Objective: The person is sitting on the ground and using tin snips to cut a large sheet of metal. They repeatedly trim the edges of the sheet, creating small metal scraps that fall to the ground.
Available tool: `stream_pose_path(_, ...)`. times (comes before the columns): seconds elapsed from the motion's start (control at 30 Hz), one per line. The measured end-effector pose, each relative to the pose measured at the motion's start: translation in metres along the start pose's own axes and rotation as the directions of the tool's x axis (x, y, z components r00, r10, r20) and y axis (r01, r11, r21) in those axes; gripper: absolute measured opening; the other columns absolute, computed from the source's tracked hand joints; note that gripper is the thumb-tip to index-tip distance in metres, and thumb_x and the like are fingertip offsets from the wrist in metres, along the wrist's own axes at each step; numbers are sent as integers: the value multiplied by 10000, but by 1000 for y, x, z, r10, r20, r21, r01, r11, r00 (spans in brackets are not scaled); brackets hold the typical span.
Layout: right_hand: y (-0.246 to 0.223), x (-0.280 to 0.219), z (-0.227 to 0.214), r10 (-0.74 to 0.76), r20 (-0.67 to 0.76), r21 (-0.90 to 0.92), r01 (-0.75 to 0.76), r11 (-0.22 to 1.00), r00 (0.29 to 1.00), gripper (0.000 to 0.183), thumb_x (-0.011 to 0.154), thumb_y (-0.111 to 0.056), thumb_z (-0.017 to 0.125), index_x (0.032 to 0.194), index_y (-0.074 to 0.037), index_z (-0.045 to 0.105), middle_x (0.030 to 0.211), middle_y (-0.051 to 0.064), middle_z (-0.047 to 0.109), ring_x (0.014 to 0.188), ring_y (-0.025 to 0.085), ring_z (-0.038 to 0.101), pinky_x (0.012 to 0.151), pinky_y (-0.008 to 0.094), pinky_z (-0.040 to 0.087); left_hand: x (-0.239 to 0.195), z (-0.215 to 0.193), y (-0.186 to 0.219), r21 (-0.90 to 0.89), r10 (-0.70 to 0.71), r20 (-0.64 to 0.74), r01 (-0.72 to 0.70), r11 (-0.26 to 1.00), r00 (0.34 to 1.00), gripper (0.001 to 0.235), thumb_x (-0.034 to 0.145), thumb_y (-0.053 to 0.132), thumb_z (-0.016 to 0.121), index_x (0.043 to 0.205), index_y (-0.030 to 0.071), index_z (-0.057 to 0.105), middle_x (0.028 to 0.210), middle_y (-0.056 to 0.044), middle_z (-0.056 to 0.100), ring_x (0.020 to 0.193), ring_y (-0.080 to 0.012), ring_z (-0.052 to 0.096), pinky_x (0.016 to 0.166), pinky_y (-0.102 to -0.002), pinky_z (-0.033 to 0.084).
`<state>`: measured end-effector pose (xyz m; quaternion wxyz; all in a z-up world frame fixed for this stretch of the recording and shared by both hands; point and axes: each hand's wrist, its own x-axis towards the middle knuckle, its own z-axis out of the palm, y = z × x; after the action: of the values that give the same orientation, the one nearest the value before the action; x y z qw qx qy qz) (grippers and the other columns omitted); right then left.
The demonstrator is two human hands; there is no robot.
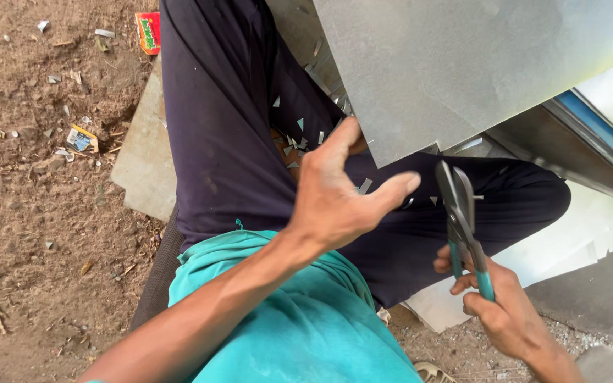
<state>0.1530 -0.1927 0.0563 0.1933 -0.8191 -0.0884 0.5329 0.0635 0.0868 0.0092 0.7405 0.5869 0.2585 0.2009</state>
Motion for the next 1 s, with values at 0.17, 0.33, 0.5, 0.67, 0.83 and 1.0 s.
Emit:
stream_pose_path(0.17,-14,22,-10,80,192,57,-93,994,978,903,516,-141,503,1414,-48,512,1251,174,631,1001,340,676,813,477,557,-9,-12,-15,-390,-297,31,285,875,954,673,963,96,723,1537,-78,417,987,-119,755,935,-126,717,762,-260,624)
stream_pose_path(0.33,-37,33,-22,70,276,-13,-69,998,959,873,583,-130,528,1451,-36,511,1315,174,604,1067,348,684,779,498,548,-6,-9,-21,-383,-331,36,319,867,943,685,963,92,698,1540,-82,372,1009,-148,768,940,-139,734,691,-280,672)
stream_pose_path(0.5,-52,36,-32,183,244,-175,-142,974,952,676,620,-151,542,1290,-80,598,1060,144,670,906,280,635,781,439,538,-7,-10,-26,-389,-303,39,294,873,952,661,978,80,696,1541,-84,390,1067,-178,774,997,-181,761,771,-281,672)
stream_pose_path(0.67,-37,46,-35,226,193,-381,-140,914,955,378,725,-165,570,1075,-50,654,866,142,596,705,246,534,656,420,499,-6,-13,-27,-425,-270,63,271,864,961,639,1010,62,690,1562,-82,402,1123,-191,765,1062,-193,752,878,-279,642)
stream_pose_path(0.83,-44,43,-34,245,243,-320,-161,934,939,430,710,-133,535,1123,-62,631,955,130,596,754,242,545,675,429,526,-3,-11,-27,-453,-414,64,396,799,908,676,917,60,714,1509,-64,413,1020,-175,759,953,-188,770,672,-314,639)
stream_pose_path(1.0,-60,4,29,-29,125,233,-1,972,992,720,623,-131,506,1336,-29,498,1226,167,651,1029,277,654,871,434,554,0,13,-33,-449,-348,78,345,824,934,646,955,25,752,1529,-80,477,1053,-175,760,916,-145,728,739,-250,596)
